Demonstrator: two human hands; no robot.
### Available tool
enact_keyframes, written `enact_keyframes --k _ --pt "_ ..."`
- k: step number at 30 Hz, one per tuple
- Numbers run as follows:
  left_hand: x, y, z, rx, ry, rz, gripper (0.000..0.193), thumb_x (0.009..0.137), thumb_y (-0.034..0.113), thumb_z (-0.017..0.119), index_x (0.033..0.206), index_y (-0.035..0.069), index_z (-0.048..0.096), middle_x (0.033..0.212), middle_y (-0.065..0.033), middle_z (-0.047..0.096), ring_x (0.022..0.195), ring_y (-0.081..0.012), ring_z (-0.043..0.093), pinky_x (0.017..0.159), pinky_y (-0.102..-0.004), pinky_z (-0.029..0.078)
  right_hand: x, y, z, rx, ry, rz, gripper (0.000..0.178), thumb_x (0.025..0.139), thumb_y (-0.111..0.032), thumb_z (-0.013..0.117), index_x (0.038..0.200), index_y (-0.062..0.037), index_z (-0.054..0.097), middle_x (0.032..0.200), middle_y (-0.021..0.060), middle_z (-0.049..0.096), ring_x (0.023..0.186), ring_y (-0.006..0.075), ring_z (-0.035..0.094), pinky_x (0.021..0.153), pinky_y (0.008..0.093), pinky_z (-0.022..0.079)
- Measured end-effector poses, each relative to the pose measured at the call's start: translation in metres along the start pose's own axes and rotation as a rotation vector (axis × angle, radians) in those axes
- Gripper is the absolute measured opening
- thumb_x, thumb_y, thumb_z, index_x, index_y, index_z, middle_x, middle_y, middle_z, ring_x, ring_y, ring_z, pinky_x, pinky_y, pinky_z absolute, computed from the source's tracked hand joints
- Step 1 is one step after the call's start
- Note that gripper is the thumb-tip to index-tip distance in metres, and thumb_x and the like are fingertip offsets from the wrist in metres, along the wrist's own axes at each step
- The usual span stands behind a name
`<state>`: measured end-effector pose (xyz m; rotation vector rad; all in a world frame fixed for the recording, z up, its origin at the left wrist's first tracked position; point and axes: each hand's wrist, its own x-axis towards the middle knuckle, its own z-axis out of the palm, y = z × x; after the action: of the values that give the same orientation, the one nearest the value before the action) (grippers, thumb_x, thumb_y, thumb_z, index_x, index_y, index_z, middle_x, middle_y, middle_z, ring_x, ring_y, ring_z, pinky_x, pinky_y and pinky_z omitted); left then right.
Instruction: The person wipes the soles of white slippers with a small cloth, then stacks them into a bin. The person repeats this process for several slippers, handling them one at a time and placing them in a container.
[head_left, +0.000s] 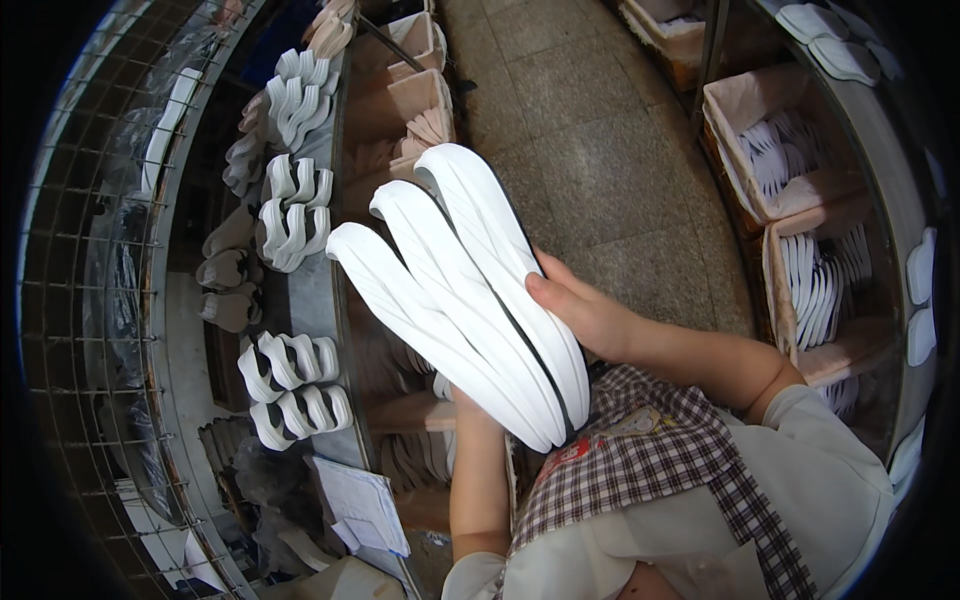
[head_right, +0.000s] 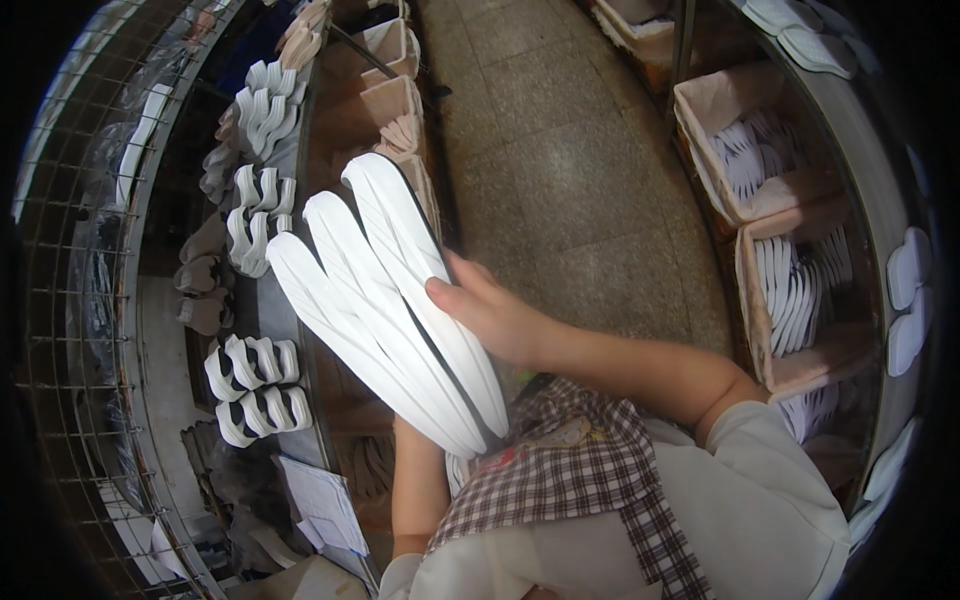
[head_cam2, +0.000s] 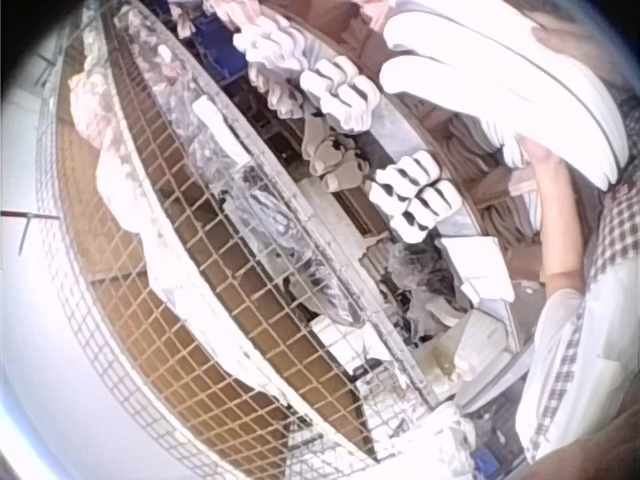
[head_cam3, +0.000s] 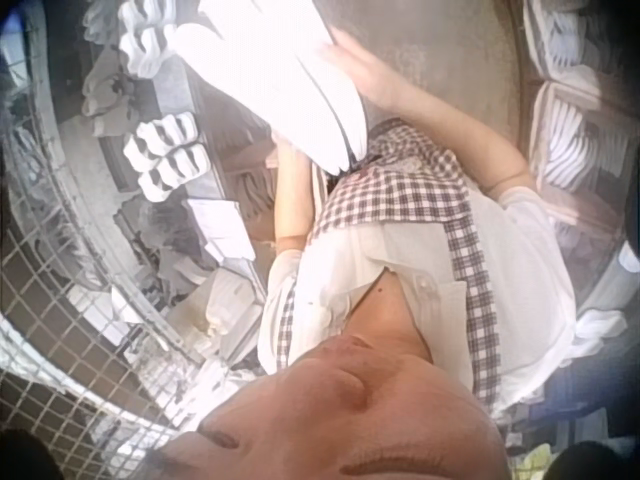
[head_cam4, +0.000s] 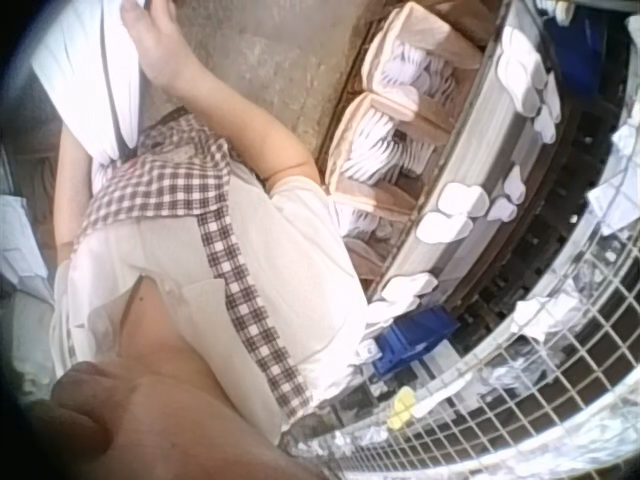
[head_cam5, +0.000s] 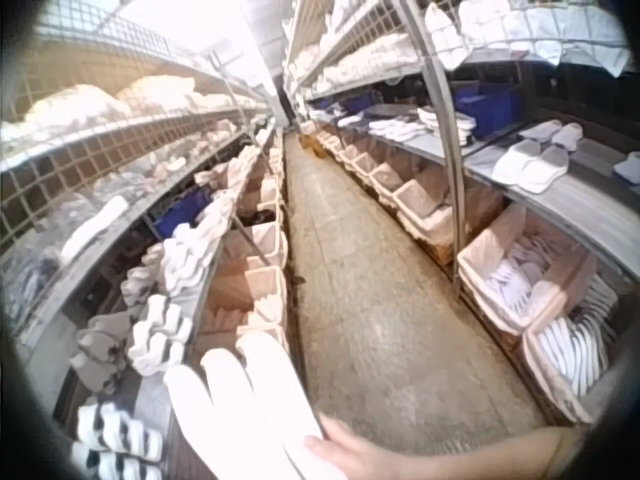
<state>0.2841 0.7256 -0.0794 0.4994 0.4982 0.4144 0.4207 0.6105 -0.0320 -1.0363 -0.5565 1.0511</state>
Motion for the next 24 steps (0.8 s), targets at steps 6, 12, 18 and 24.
enact_keyframes --k 6,12,18,24 --pt "0.0 0.002 0.007 -0.011 0.006 0.014 0.053 0.093 0.033 0.047 0.134 0.0 0.037 0.128 -0.016 0.049 0.112 -0.0278 0.053 0.093 -0.038 0.046 -0.003 0.009 0.001 -0.026 -0.03 -0.033 0.07 0.096 -0.05 0.029 0.144 -0.0008 0.014 0.139 0.0262 0.023 0.133 0.0352 0.019 0.109 0.0448 0.017" --pt "0.001 0.002 0.002 -0.017 -0.004 0.011 0.052 0.092 0.031 0.048 0.133 0.0 0.038 0.127 -0.0155 0.05 0.111 -0.027 0.053 0.092 -0.0375 0.046 -0.007 0.006 0.007 -0.107 0.011 -0.069 0.07 0.096 -0.051 0.022 0.144 -0.0005 0.013 0.14 0.0248 0.022 0.133 0.036 0.018 0.11 0.0457 0.014" --pt "-0.003 0.001 -0.002 -0.021 0.0 0.014 0.051 0.091 0.03 0.049 0.132 0.0 0.039 0.125 -0.015 0.051 0.11 -0.0263 0.053 0.092 -0.0369 0.046 -0.011 0.001 0.011 -0.077 0.034 -0.038 0.069 0.096 -0.05 0.02 0.144 -0.0007 0.014 0.142 0.024 0.021 0.134 0.0356 0.017 0.11 0.0454 0.012" --pt "-0.004 0.001 -0.001 -0.03 -0.003 0.012 0.05 0.091 0.028 0.05 0.131 0.0 0.04 0.124 -0.0145 0.051 0.109 -0.0256 0.053 0.091 -0.0364 0.046 -0.013 0.0 0.012 -0.061 0.023 -0.019 0.065 0.097 -0.045 0.022 0.144 -0.0012 0.015 0.141 0.0231 0.022 0.133 0.0342 0.017 0.11 0.044 0.013"
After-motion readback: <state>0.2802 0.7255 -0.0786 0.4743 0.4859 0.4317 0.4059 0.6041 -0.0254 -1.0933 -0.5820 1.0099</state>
